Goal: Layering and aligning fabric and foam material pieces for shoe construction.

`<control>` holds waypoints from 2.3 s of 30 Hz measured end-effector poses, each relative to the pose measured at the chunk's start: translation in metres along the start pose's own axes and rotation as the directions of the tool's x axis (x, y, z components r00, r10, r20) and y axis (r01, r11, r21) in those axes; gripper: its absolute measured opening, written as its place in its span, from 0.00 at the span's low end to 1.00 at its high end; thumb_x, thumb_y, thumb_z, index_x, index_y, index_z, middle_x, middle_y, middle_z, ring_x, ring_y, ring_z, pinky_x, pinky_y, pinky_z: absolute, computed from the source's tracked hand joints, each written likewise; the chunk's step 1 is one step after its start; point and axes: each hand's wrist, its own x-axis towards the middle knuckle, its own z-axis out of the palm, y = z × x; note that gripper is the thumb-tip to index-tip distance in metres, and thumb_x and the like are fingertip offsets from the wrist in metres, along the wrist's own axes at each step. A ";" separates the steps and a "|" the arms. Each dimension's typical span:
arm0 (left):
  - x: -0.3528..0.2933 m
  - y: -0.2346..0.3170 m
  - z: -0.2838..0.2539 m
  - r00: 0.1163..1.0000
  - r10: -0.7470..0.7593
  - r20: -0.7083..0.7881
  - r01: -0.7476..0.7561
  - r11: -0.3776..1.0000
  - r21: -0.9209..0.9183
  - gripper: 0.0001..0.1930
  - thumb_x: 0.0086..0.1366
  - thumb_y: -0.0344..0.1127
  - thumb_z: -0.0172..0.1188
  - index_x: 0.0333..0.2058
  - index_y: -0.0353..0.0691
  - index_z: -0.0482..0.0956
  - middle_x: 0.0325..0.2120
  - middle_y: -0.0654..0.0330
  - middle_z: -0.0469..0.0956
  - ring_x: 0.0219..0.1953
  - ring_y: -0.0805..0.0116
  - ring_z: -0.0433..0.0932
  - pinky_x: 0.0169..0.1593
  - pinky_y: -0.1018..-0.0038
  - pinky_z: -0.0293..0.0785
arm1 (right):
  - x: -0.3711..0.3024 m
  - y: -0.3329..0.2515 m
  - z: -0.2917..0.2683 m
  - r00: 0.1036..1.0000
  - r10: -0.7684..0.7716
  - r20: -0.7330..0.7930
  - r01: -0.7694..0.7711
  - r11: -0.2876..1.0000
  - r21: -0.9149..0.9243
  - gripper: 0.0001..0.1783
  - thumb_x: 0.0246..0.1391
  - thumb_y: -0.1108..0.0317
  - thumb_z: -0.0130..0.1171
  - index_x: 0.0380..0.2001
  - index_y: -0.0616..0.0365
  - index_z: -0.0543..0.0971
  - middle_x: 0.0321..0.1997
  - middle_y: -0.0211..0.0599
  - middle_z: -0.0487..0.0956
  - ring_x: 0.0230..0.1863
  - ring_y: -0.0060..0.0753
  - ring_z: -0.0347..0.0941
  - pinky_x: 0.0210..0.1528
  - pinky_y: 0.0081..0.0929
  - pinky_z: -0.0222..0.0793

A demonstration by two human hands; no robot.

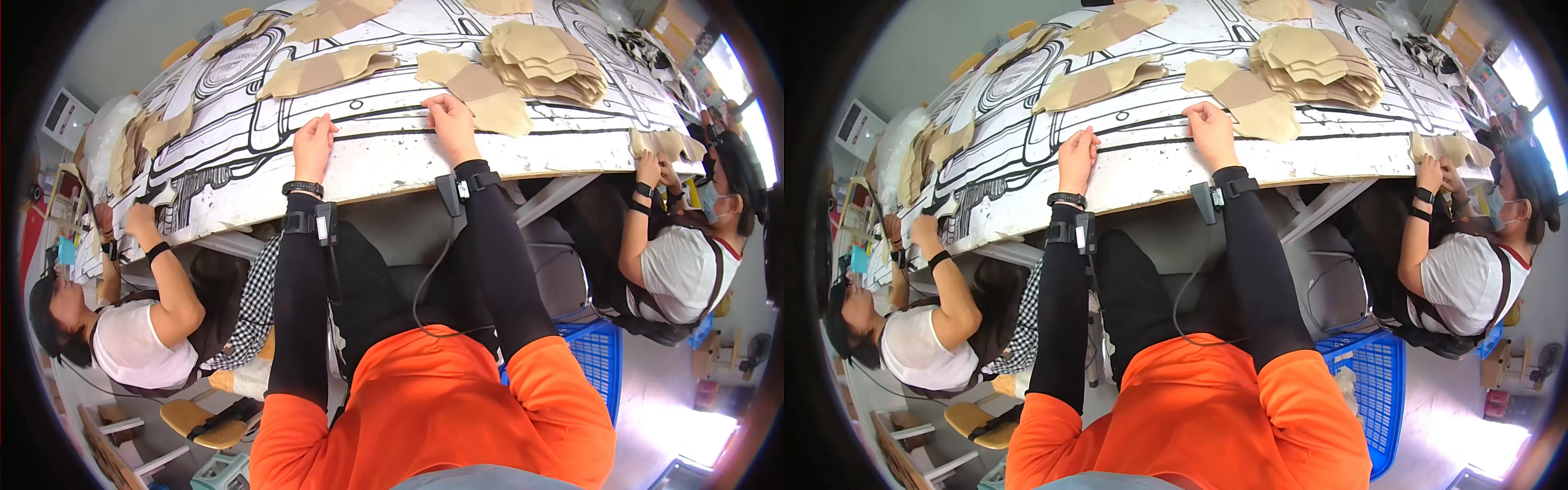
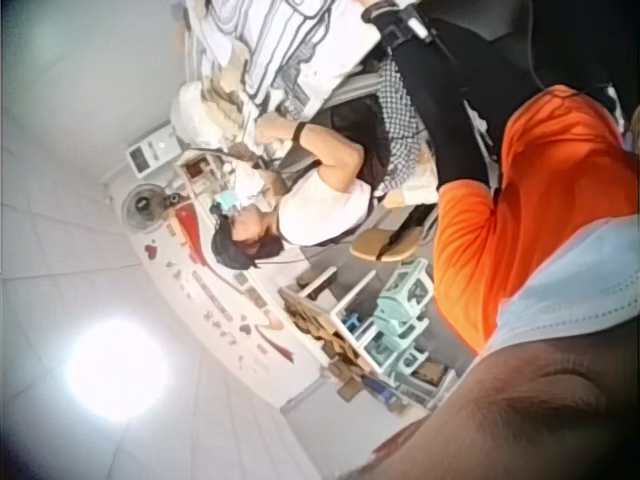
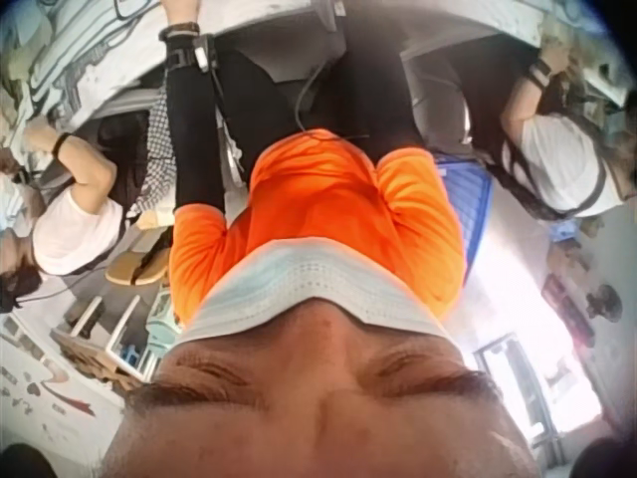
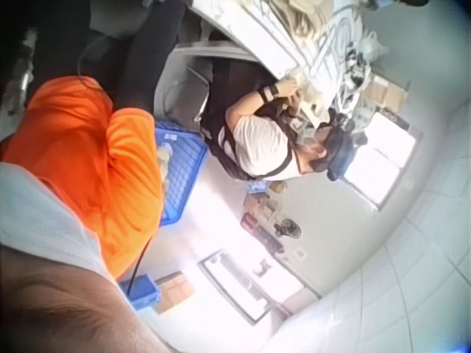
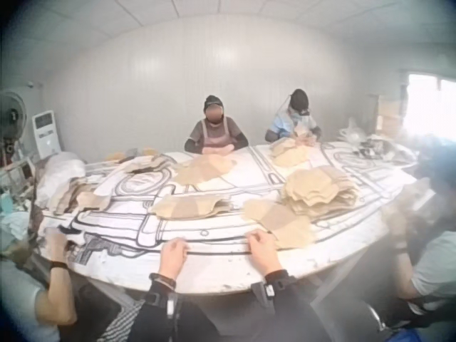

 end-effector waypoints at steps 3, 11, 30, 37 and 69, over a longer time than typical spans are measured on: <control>0.000 0.001 -0.006 1.000 -0.026 0.000 0.026 0.999 0.035 0.16 0.76 0.42 0.55 0.32 0.37 0.82 0.17 0.70 0.72 0.19 0.83 0.64 0.25 0.82 0.57 | -0.006 -0.007 0.011 0.999 -0.037 0.008 0.038 0.989 -0.146 0.10 0.61 0.67 0.56 0.35 0.60 0.83 0.22 0.34 0.82 0.25 0.28 0.78 0.32 0.31 0.71; -0.013 0.042 -0.009 0.897 0.006 0.443 -0.432 0.235 0.871 0.22 0.67 0.50 0.60 0.51 0.40 0.82 0.47 0.46 0.79 0.51 0.43 0.77 0.53 0.55 0.76 | -0.005 -0.019 0.006 0.854 -0.048 0.518 0.483 0.443 -0.755 0.18 0.59 0.57 0.57 0.43 0.60 0.81 0.52 0.47 0.82 0.57 0.58 0.76 0.54 0.60 0.73; -0.023 0.113 -0.085 0.730 -0.512 0.454 -0.471 0.105 0.876 0.46 0.69 0.75 0.43 0.76 0.52 0.52 0.73 0.39 0.56 0.68 0.33 0.65 0.70 0.55 0.64 | 0.025 -0.150 0.046 0.736 0.502 0.454 0.330 0.320 -0.888 0.62 0.61 0.21 0.37 0.74 0.72 0.51 0.40 0.56 0.86 0.45 0.46 0.84 0.53 0.33 0.75; -0.095 0.054 -0.093 0.833 -0.234 0.502 -0.487 0.122 0.865 0.41 0.72 0.68 0.48 0.76 0.62 0.48 0.76 0.46 0.49 0.74 0.26 0.49 0.65 0.23 0.54 | -0.123 -0.045 0.028 0.899 -0.155 0.411 0.436 0.202 -0.877 0.38 0.66 0.33 0.47 0.70 0.42 0.71 0.78 0.55 0.58 0.79 0.71 0.44 0.61 0.96 0.35; -0.116 0.030 -0.084 0.883 -0.130 0.451 -0.363 0.420 0.832 0.31 0.75 0.56 0.50 0.71 0.52 0.65 0.72 0.42 0.59 0.75 0.39 0.53 0.71 0.37 0.50 | -0.075 -0.113 0.019 0.722 0.565 0.399 0.218 0.361 -0.907 0.43 0.64 0.24 0.37 0.74 0.32 0.64 0.74 0.52 0.66 0.75 0.64 0.59 0.61 0.96 0.36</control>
